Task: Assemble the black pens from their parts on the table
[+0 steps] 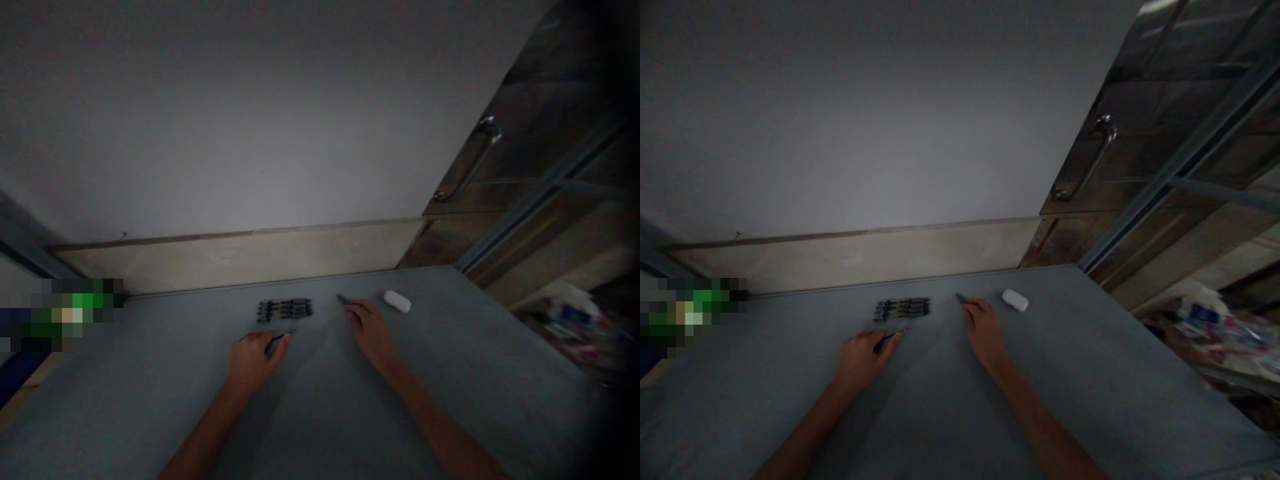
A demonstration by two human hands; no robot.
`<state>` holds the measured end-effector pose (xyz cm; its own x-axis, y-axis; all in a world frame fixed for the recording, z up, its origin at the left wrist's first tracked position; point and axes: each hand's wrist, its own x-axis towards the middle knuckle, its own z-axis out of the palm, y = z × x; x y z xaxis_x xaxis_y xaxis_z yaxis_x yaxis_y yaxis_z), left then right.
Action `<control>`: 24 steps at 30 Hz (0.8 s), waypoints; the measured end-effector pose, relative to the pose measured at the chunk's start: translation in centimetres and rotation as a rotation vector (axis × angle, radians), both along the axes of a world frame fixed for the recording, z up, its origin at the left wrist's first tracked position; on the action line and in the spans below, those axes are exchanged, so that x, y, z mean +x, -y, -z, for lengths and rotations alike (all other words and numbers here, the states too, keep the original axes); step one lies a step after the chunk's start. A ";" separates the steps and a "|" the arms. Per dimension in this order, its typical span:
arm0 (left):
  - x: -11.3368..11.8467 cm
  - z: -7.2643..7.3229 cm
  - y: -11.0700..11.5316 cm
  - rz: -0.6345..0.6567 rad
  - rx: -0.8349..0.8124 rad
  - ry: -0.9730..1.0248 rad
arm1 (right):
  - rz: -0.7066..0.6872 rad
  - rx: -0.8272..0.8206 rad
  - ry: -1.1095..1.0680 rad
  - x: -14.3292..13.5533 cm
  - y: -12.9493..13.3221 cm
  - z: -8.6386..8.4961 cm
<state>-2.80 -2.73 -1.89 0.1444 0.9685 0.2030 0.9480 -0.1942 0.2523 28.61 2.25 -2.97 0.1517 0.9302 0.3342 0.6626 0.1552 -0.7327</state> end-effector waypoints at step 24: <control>2.4 -0.2 1.2 0.005 0.359 -0.227 | -0.395 -0.376 -0.541 -4.0 3.0 -2.6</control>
